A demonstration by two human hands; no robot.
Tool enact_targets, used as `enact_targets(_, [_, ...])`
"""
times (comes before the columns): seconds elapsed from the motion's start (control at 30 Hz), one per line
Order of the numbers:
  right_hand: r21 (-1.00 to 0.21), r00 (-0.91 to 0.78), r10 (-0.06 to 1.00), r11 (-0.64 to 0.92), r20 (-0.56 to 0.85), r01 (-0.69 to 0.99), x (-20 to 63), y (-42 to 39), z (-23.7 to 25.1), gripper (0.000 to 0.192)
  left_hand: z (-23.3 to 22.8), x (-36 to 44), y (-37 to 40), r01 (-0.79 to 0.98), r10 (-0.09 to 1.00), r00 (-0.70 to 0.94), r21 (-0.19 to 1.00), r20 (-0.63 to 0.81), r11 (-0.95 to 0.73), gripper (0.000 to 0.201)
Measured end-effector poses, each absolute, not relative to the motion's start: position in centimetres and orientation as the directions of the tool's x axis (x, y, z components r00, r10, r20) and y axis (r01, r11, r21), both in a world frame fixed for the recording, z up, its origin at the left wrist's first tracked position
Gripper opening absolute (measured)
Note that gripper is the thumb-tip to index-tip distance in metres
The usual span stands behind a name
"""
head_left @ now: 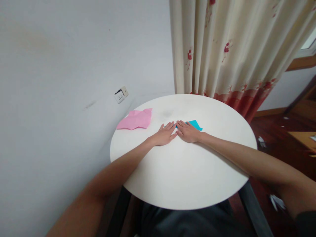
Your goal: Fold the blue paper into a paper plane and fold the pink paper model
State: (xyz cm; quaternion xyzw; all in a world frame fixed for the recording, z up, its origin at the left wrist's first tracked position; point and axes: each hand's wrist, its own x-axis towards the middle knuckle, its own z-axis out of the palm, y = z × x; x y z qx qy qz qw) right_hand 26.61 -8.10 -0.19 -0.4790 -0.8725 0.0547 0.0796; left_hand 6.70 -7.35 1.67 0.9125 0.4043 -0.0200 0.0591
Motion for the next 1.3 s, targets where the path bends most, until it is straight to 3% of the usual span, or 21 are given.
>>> enact_targets(0.33, [-0.217,-0.543,0.834,0.55,0.096,0.807,26.86,-7.5,-0.14,0.076,1.97,6.75,-7.41,0.704,0.7,0.71,0.132,-0.083,-0.698,0.072])
enact_targets(1.3, [-0.208,-0.514,0.848,0.53,0.13,0.822,26.86,-7.51,-0.18,0.068,1.9,6.37,-6.88,0.687,0.689,0.721,0.208,-0.074,-0.696,0.073])
